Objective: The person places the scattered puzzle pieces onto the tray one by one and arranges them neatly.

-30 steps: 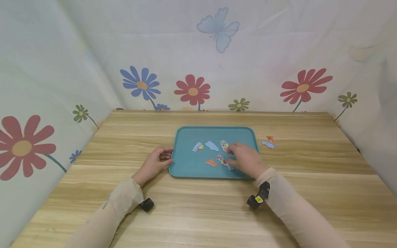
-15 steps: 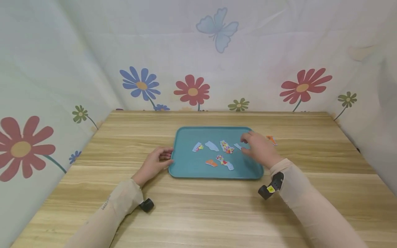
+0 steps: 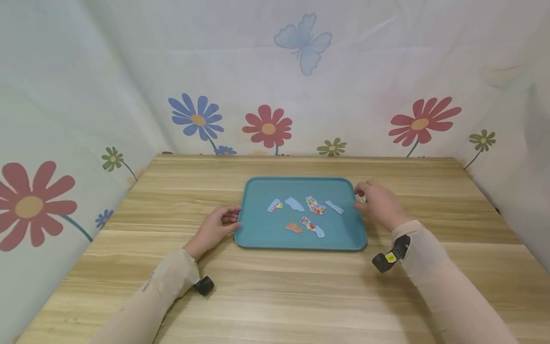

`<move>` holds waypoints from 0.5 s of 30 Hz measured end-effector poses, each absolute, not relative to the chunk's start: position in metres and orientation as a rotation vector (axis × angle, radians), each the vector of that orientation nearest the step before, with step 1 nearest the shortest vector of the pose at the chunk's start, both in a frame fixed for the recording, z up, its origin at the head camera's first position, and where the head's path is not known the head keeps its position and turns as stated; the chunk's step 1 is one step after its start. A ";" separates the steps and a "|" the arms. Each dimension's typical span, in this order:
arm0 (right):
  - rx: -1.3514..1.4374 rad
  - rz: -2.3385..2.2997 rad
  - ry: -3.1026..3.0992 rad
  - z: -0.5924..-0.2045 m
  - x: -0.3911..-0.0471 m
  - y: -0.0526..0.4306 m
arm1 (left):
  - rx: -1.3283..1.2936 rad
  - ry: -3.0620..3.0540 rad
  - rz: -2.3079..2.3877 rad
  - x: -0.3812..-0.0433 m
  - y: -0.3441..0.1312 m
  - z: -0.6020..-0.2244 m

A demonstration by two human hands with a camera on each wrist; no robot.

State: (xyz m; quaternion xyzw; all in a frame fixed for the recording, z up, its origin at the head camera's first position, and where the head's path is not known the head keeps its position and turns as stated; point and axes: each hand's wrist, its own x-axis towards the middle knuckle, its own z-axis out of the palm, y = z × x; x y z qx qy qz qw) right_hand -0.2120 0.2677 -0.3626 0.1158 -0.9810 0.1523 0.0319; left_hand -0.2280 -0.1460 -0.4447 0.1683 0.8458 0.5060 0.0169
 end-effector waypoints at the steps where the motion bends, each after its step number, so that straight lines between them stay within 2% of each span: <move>1: 0.345 0.470 -3.025 -0.363 -0.212 0.269 | 0.520 2.633 1.568 -0.228 -0.146 -0.445; 15: 0.322 0.485 -3.018 -0.375 -0.218 0.292 | 0.507 2.629 1.563 -0.227 -0.146 -0.445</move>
